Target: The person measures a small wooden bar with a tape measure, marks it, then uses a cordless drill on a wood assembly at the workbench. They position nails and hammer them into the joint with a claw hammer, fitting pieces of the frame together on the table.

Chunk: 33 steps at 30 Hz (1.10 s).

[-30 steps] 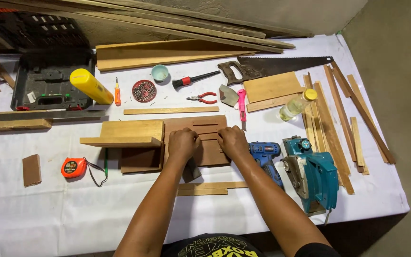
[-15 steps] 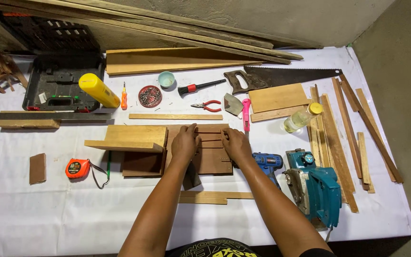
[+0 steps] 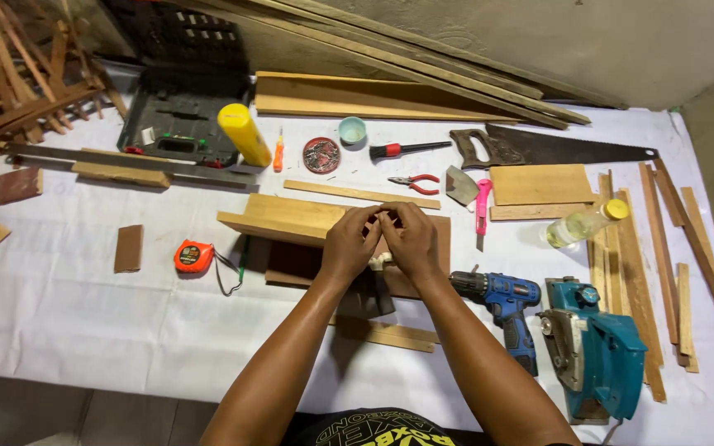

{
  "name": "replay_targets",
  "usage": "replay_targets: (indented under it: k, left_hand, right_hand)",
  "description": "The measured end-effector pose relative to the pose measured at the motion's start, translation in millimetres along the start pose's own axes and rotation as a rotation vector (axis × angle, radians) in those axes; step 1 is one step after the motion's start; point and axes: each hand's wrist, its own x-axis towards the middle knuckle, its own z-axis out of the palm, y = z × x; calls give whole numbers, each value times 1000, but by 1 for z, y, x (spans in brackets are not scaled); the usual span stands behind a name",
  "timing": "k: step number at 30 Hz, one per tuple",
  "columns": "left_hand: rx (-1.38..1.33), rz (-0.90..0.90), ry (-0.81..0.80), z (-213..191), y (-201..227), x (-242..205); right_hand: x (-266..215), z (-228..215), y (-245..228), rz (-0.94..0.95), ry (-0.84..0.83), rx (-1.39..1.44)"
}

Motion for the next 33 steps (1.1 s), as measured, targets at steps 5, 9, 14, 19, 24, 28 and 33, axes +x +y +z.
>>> replay_targets:
  k: [5, 9, 14, 19, 24, 28, 33]
  left_hand:
    - [17, 93, 51, -83, -19, 6]
    - [98, 71, 35, -162, -45, 14]
    - [137, 99, 17, -251, -127, 5]
    - [188, 5, -55, -307, -201, -17]
    - [284, -119, -164, -318, -262, -38]
    - [191, -218, -236, -304, -298, -53]
    - [96, -442, -310, -305, -293, -55]
  right_hand:
    - [16, 50, -61, -59, -5, -21]
    - [23, 112, -103, -144, 12, -39]
    - [4, 215, -157, -140, -25, -26]
    - [-23, 301, -172, -69, -151, -100]
    - [-52, 360, -140, -3, -341, -280]
    - [-60, 374, -139, -100, -388, -401]
    - [-66, 371, -133, 23, -491, -374]
